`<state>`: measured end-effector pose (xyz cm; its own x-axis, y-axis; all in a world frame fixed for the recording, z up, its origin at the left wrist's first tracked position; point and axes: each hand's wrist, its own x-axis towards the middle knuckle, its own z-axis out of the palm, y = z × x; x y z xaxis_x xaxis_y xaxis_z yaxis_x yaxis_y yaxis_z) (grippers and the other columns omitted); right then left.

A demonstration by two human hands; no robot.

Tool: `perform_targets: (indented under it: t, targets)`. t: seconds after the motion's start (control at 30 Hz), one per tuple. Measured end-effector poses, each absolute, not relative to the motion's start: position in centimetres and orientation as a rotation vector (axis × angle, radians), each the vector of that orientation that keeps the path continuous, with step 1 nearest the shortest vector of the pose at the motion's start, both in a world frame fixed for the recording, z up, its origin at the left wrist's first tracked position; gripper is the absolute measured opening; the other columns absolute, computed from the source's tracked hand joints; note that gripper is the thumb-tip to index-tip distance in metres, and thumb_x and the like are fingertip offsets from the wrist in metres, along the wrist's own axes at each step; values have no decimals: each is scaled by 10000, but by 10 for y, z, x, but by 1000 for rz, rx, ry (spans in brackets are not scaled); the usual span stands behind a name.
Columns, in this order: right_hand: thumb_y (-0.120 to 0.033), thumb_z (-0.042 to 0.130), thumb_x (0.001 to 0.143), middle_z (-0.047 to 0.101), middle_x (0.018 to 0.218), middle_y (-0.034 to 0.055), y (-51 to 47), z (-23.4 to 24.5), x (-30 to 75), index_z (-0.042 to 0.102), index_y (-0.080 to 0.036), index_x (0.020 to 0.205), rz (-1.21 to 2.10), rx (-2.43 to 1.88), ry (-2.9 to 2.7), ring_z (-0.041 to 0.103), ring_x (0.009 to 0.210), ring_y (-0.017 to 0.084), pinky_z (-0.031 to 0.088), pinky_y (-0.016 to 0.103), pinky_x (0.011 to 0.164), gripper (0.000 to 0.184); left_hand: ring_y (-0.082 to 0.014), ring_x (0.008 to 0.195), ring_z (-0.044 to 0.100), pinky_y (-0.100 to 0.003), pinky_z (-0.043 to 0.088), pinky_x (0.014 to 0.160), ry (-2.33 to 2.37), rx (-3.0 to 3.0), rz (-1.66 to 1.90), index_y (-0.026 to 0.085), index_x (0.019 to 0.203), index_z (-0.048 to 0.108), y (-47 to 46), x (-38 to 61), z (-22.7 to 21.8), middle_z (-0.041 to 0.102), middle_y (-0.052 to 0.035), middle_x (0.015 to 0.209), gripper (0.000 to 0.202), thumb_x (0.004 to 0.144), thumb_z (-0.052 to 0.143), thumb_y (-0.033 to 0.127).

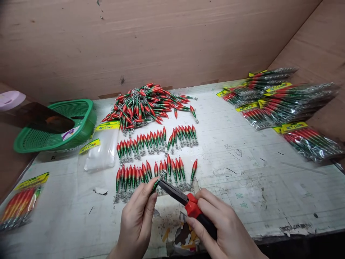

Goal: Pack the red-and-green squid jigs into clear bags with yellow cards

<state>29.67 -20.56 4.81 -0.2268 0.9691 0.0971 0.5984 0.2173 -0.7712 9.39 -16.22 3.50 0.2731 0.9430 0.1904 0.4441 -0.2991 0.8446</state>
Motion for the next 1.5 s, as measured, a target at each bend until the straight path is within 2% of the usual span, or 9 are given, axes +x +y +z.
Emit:
perform_targets:
  t: [0.27,0.43,0.57,0.97,1.1,1.23,1.3,1.43,1.5]
  targets:
    - [-235,525,880,604,798,38,-209,56,296,569,-223,767,852,-1490,-1875,638,778,173,538,216,651,122,-178,914,604,-227,482,718,1249,1872,971,232,1283,550,-164,96,31,606,-63,883,408,913,449,95]
    - [-248,532,881,607,802,33,-210,60,297,556,-221,750,909,-1508,-1849,639,785,166,539,209,666,135,-158,832,611,-206,484,648,1237,1902,1012,211,1266,550,-165,99,32,595,-48,832,388,915,439,87]
    - [-246,512,895,612,819,35,-211,60,299,555,-219,769,943,-1522,-1885,638,794,162,537,206,684,136,-144,774,614,-187,470,579,1205,2025,1012,188,1296,520,-163,98,31,592,-51,819,415,910,428,66]
    - [-201,528,868,660,825,46,-204,54,304,617,-234,866,873,-1385,-1925,657,841,198,533,227,701,94,-137,687,581,-205,454,565,1099,2146,989,188,1336,472,-158,91,25,618,-76,863,455,906,408,54]
    - [-242,508,900,651,819,45,-206,53,302,623,-223,883,976,-1411,-1878,640,777,180,520,234,695,118,-144,752,574,-223,464,633,1132,1798,896,230,1254,571,-159,90,24,612,-65,882,348,938,433,183]
    - [-310,465,931,620,775,36,-206,44,318,611,-215,815,1045,-1493,-1852,612,746,175,505,250,666,209,-102,568,456,-220,384,501,1210,1191,775,203,1240,563,-155,83,25,559,-28,791,378,949,417,395]
    - [-352,449,937,609,800,37,-206,31,338,612,-219,838,886,-1629,-1809,605,762,178,496,265,677,233,-102,570,447,-225,384,518,1227,1132,774,210,1238,540,-145,78,29,547,-16,789,376,946,416,411]
    - [-478,437,911,576,879,79,-207,-8,385,615,-200,831,45,-2045,-1694,571,775,220,456,321,644,340,-185,954,552,-333,433,826,1070,1730,724,275,1134,612,-112,85,41,612,-52,1032,256,948,437,267]
    - [-489,406,916,560,888,109,-207,-28,402,621,-181,790,-271,-2133,-1744,535,772,242,443,350,643,397,-204,1022,543,-386,402,889,862,2088,679,284,1065,655,-90,105,41,639,-48,1056,272,946,425,201]
